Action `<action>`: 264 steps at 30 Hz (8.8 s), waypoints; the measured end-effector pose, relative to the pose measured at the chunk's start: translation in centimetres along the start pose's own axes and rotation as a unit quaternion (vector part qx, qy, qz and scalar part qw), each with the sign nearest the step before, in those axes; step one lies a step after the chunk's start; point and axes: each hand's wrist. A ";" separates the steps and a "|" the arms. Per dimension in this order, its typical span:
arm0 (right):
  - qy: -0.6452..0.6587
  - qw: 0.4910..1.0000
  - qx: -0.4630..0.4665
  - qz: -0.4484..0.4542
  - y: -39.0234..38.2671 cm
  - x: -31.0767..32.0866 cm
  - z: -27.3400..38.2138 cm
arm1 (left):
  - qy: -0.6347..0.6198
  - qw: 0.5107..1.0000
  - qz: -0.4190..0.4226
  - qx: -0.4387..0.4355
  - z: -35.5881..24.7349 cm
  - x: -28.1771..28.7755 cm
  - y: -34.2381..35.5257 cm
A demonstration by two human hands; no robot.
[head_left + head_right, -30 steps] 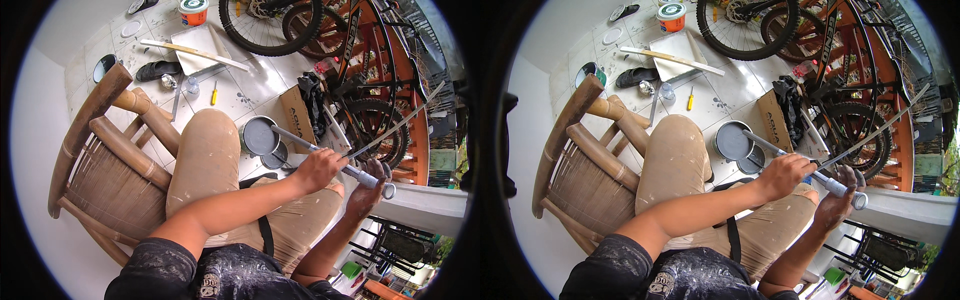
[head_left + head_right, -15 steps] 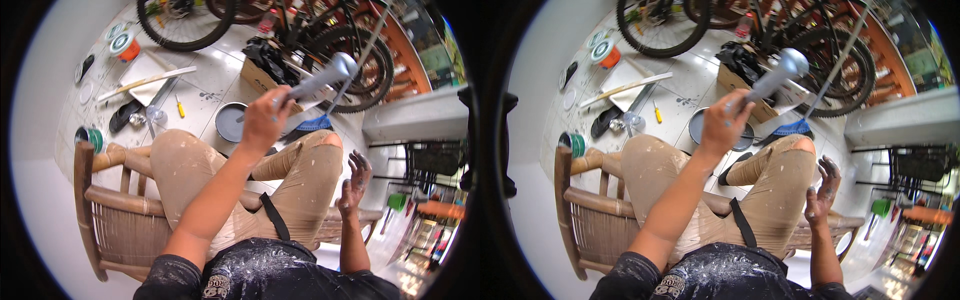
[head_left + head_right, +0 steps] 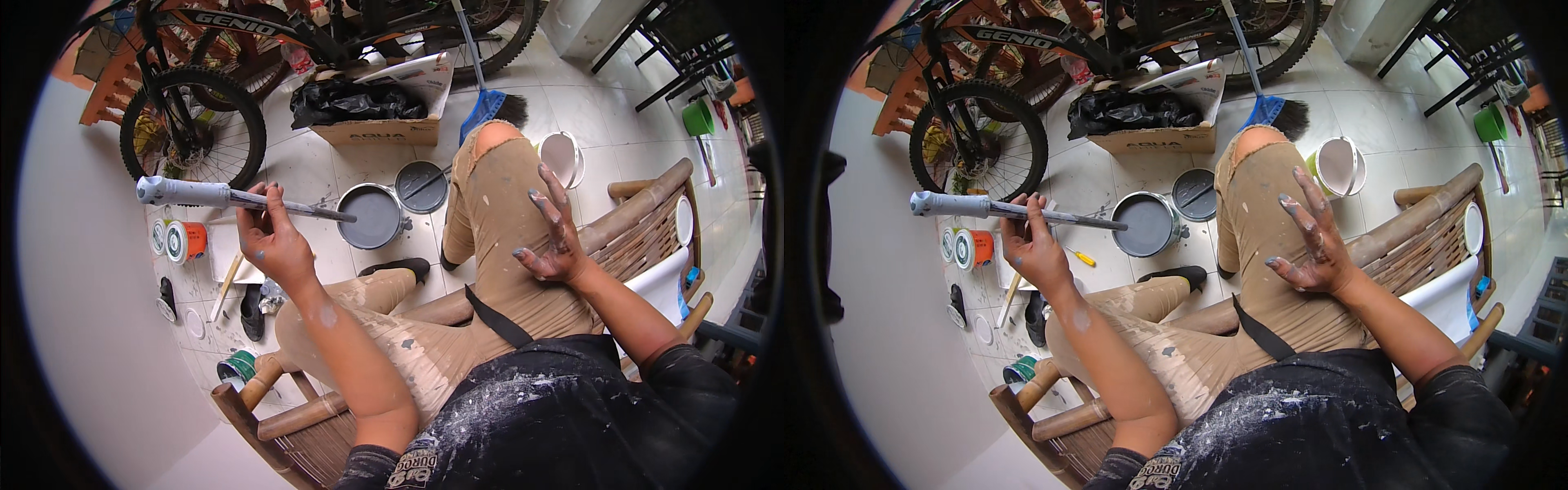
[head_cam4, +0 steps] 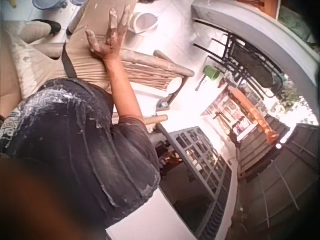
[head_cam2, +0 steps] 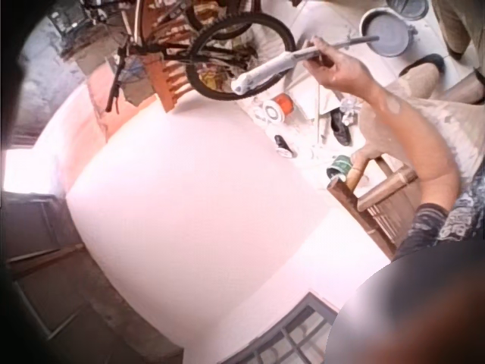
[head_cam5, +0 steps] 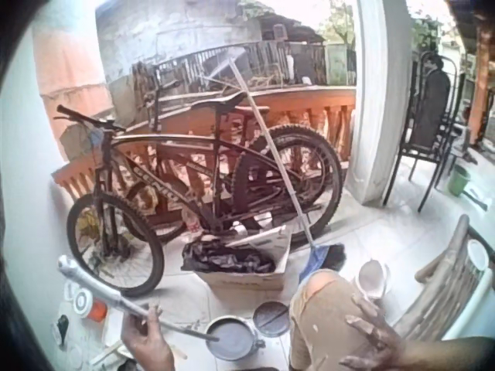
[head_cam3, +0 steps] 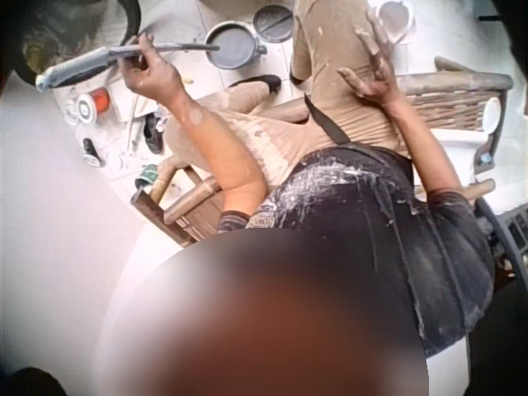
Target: The person sits on a chair and uses a paint mixer attached to a drill to stir grey paint in a metal can. They hold the can steady with one hand while operating the drill with the other, repeatedly mixing the paint.
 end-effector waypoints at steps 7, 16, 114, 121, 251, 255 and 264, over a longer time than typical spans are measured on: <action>-0.003 1.000 -0.021 0.006 0.3 0.0 0.3 | 0.012 1.000 -0.009 0.018 0.0 0.2 0.1; 0.006 0.999 -0.048 0.011 0.7 -0.5 0.6 | -0.014 0.999 -0.015 0.036 0.4 0.6 0.4; -0.009 0.996 -0.089 0.023 1.3 -0.8 1.6 | 0.125 0.984 -0.125 0.004 0.1 2.3 1.1; -0.011 0.996 -0.087 0.024 1.4 -0.8 1.6 | 0.134 0.985 -0.111 0.017 -0.2 2.3 0.9; 0.462 0.816 -0.320 -0.134 15.3 -29.3 -0.3 | 0.260 0.922 0.268 0.104 14.3 -8.1 -10.6; 0.536 0.765 -0.338 -0.111 18.7 -25.1 0.7 | 0.234 0.962 0.139 0.028 11.1 -9.8 -10.1; 0.414 0.871 -0.238 -0.116 15.7 -29.8 0.9 | 0.172 0.938 0.212 0.214 14.6 -8.8 -11.0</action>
Point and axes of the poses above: each hand's wrist, its own y-axis towards the middle knuckle, its own x-axis out of the back of the hand, z = x × y, and after that the axes turned 4 degrees about -z, right-handed
